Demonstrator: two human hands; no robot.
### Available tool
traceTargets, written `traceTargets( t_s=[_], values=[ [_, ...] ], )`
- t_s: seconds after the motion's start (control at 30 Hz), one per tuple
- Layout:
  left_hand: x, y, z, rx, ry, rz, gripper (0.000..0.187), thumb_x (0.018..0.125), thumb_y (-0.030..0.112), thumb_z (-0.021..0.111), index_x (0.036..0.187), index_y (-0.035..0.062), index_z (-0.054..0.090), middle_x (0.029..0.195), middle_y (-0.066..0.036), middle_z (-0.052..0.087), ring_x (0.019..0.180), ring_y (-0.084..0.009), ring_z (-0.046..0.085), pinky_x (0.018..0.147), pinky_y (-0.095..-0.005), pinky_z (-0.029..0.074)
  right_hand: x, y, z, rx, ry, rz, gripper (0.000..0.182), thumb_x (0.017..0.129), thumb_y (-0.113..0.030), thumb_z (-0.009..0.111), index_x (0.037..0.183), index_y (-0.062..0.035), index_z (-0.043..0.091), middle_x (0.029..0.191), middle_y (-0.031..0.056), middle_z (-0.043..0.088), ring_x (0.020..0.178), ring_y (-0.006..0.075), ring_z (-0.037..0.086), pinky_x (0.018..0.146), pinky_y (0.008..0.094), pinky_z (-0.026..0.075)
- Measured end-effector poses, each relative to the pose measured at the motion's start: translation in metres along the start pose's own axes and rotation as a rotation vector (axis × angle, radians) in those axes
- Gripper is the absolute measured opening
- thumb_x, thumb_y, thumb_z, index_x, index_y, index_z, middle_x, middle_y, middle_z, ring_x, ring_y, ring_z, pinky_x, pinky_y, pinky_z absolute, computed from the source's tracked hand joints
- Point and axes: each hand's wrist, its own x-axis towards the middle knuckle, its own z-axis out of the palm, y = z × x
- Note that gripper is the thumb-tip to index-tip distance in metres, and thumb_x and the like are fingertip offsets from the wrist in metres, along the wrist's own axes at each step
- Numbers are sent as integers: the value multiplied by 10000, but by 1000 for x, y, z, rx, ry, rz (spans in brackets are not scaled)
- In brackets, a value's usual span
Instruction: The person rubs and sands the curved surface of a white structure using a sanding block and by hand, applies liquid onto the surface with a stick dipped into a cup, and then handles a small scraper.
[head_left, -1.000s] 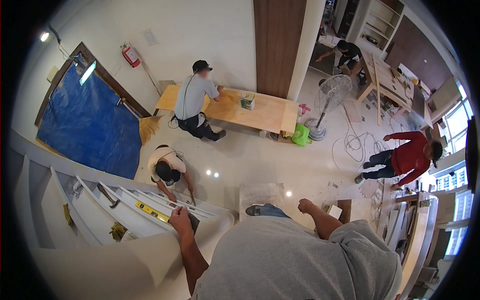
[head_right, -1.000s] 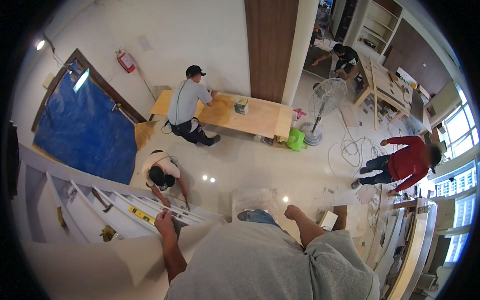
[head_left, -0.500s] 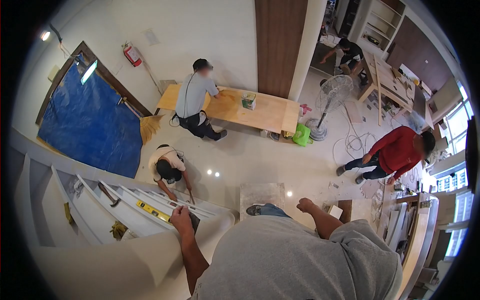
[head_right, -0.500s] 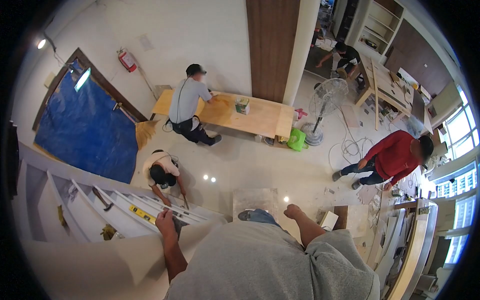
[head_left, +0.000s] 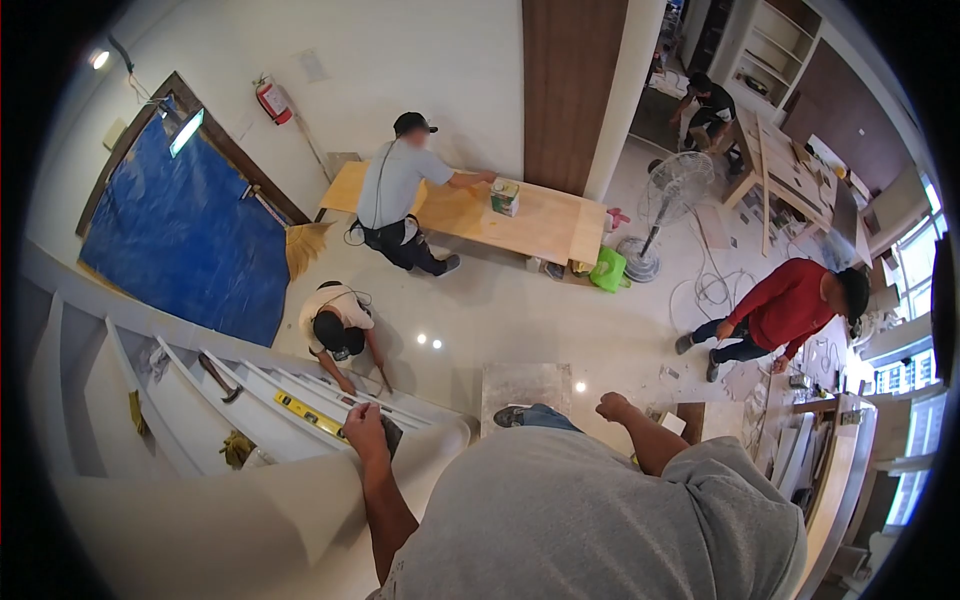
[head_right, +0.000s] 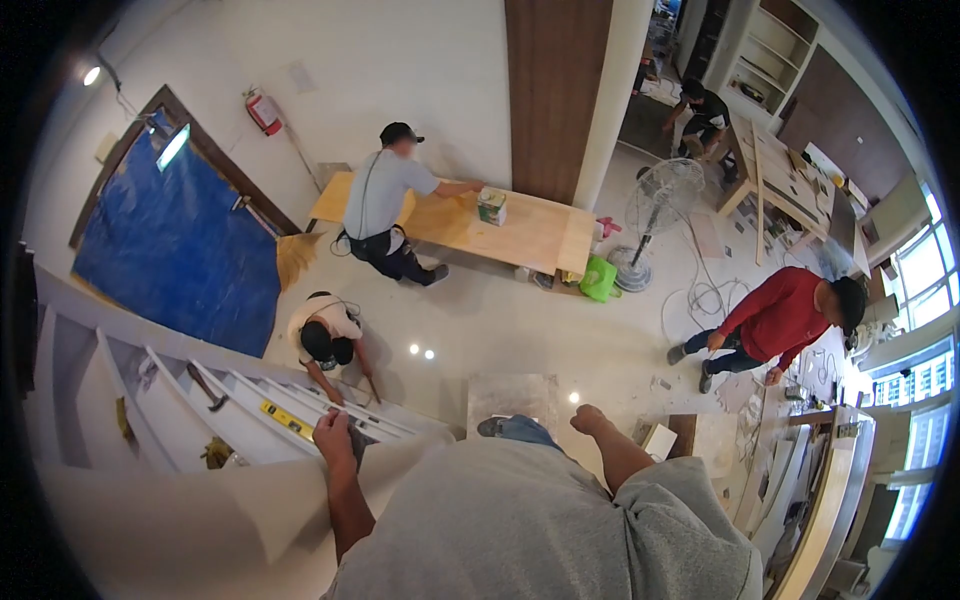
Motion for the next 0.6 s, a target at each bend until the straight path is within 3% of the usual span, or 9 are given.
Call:
traceTargets(
  t_s=[0.23, 0.33, 0.43, 0.53, 0.6],
  values=[
    [-1, 3, 1, -51, 8, -40, 258, 843, 146, 684, 955, -87, 691, 720, -46, 647, 582, -98, 540, 546, -249, 437, 15, 5, 11, 16, 16, 30, 352, 871, -296, 518, 958, -12, 705, 1113, 231, 659, 1077, 384, 623, 930, 454, 516],
    [0, 0, 0, -44, 2, -52, 255, 842, 140, 684, 960, -87, 691, 723, -42, 648, 590, -96, 546, 554, -243, 439, 3, -1, -7, -167, 5, -140, 296, 861, -268, 541, 948, -44, 715, 1072, 220, 670, 1051, 382, 635, 904, 455, 529],
    [0, 0, 1, 2, 7, -31, 252, 839, 135, 684, 958, -87, 691, 738, -55, 660, 616, -108, 568, 583, -254, 459, 3, -1, -7, -194, 38, -126, 230, 847, -238, 568, 925, -89, 726, 1028, 199, 681, 1024, 376, 649, 877, 454, 543],
    [-1, 4, 1, 82, 28, 38, 248, 837, 137, 684, 949, -84, 694, 757, -77, 675, 641, -129, 590, 614, -275, 479, 35, 22, 38, -6, 99, 35, 203, 855, -219, 572, 916, -114, 734, 1006, 184, 684, 1015, 376, 654, 880, 457, 544],
    [5, -11, -2, 122, 18, 32, 248, 838, 142, 685, 942, -82, 696, 769, -91, 682, 658, -141, 601, 633, -285, 488, 13, 4, 4, -143, 31, -94, 233, 864, -232, 558, 938, -96, 732, 1028, 192, 683, 1024, 384, 650, 899, 463, 536]
  ],
)
